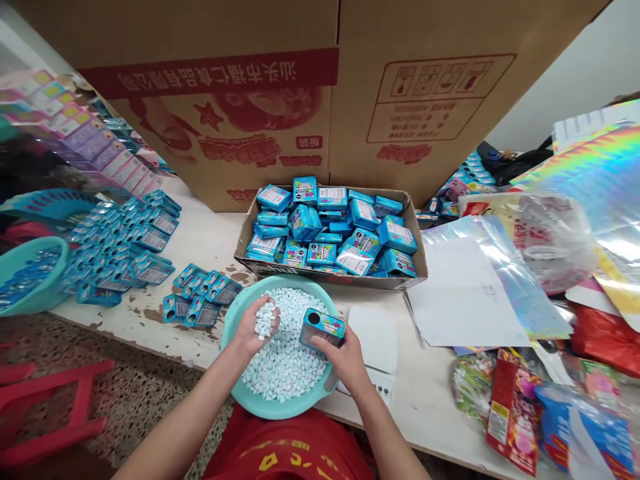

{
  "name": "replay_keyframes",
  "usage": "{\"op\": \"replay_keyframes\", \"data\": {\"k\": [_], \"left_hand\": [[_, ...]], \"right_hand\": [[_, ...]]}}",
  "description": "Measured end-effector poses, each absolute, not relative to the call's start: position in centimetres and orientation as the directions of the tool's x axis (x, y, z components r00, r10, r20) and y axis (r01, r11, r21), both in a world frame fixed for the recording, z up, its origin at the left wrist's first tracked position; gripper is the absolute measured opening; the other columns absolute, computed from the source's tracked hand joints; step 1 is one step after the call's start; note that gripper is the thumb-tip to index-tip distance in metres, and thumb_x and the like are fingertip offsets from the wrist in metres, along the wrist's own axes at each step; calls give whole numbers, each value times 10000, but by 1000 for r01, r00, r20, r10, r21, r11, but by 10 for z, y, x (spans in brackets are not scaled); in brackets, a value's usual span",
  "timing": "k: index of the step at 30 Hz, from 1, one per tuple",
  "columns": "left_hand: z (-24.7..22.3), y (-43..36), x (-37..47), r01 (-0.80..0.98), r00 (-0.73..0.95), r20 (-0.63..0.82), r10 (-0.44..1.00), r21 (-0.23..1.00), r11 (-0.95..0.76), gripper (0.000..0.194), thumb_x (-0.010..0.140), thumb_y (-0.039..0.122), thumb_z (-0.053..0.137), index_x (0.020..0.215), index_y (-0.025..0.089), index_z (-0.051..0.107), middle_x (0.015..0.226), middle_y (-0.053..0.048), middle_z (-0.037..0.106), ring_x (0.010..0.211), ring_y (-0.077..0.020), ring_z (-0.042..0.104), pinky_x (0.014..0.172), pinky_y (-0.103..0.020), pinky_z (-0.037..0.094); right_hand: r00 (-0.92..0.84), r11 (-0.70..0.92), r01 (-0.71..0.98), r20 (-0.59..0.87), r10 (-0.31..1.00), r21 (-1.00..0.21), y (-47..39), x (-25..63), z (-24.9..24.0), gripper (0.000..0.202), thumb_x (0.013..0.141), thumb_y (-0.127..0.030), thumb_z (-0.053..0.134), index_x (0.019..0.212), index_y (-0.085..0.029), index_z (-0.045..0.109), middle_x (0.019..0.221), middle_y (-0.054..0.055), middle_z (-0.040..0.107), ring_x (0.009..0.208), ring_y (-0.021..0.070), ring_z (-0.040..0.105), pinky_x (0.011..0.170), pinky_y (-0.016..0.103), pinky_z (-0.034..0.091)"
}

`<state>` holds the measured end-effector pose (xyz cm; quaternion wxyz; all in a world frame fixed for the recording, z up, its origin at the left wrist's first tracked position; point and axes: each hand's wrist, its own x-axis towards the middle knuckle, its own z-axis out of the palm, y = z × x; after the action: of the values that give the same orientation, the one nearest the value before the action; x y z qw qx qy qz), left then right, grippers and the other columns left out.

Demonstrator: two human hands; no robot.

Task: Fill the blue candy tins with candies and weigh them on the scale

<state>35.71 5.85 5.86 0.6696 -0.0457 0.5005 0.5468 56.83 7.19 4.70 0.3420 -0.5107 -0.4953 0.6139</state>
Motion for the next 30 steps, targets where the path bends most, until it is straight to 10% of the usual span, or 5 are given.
{"op": "replay_keyframes", "data": {"k": [10,30], "left_hand": [[105,66,396,-596,-409,-377,831,800,70,242,680,358,639,644,171,489,556,21,567,532,-126,588,500,-227,460],[98,72,402,-480,-419,-324,848,872,96,294,722,357,643,572,163,480,558,32,529,457,-81,500,474,-219,413]], "right_hand": [[-321,64,384,-68,945,-921,57,535,57,255,656,-282,699,876,-236,581,891,20,618,877,237,582,775,349,463],[-299,171,550,-2,954,-818,60,538,59,259,650,-306,739,864,-235,612,833,21,654,871,262,600,805,387,411]]}}
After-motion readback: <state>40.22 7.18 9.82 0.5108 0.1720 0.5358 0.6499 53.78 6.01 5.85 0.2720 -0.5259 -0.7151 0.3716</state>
